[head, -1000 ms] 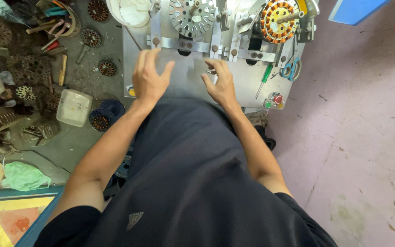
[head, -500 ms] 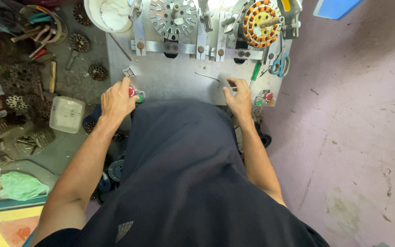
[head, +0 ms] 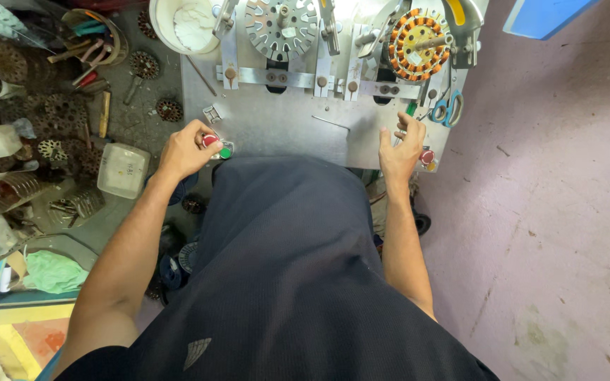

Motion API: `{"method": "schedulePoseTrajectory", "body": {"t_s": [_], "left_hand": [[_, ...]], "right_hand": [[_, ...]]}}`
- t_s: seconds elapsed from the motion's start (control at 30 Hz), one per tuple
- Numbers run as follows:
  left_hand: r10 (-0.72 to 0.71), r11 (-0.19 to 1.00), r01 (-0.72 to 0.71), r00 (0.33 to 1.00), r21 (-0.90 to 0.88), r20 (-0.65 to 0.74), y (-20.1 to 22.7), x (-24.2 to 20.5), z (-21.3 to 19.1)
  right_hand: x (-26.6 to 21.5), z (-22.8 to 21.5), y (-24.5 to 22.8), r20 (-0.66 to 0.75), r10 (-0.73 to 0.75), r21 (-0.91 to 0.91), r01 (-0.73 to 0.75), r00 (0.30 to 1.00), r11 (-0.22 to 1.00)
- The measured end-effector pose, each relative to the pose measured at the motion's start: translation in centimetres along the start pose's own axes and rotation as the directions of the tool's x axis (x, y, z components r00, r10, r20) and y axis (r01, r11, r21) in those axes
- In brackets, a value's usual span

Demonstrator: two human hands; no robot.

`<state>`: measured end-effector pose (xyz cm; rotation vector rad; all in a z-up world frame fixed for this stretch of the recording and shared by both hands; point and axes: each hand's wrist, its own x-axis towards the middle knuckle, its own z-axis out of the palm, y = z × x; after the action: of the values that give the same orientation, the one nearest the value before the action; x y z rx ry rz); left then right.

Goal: The person assembles an electric motor stator by hand, inserting copper wire into slots and using shears to trim excess wire. They then place the stator into a winding machine, secure it with a metal plate and Allen key, and operate the machine to wind the coils.

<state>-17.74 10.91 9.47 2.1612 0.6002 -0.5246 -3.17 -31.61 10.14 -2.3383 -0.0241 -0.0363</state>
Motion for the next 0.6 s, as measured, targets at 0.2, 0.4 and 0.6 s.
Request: {"method": "schedulePoseTrajectory", "body": {"t_s": [0.2, 0.4, 0.6], "left_hand": [[-0.015, 0.992, 0.003, 0.995, -0.123, -0.096, -2.3, 0.5, 0.8], [-0.061, 0.993, 0.048, 0.99, -0.106, -0.124, -3.3, 1.0, 1.3], [-0.061, 0.986, 0.037, 0.988, -0.165, -0.142, -3.0, 1.6, 1.6]], "right_hand": [[0.1, -0.6, 0.8, -0.003, 0.012, -0.053, -0.012, 1.0, 0.999], [-0.7, -2.3, 3.3, -0.125, 0.099, -0.175, -0.12, 0.987, 0.977], [-0.6, -3.4, 4.4, -0.174, 0.18, -0.111, -0.2, 0.968, 0.973]]}}
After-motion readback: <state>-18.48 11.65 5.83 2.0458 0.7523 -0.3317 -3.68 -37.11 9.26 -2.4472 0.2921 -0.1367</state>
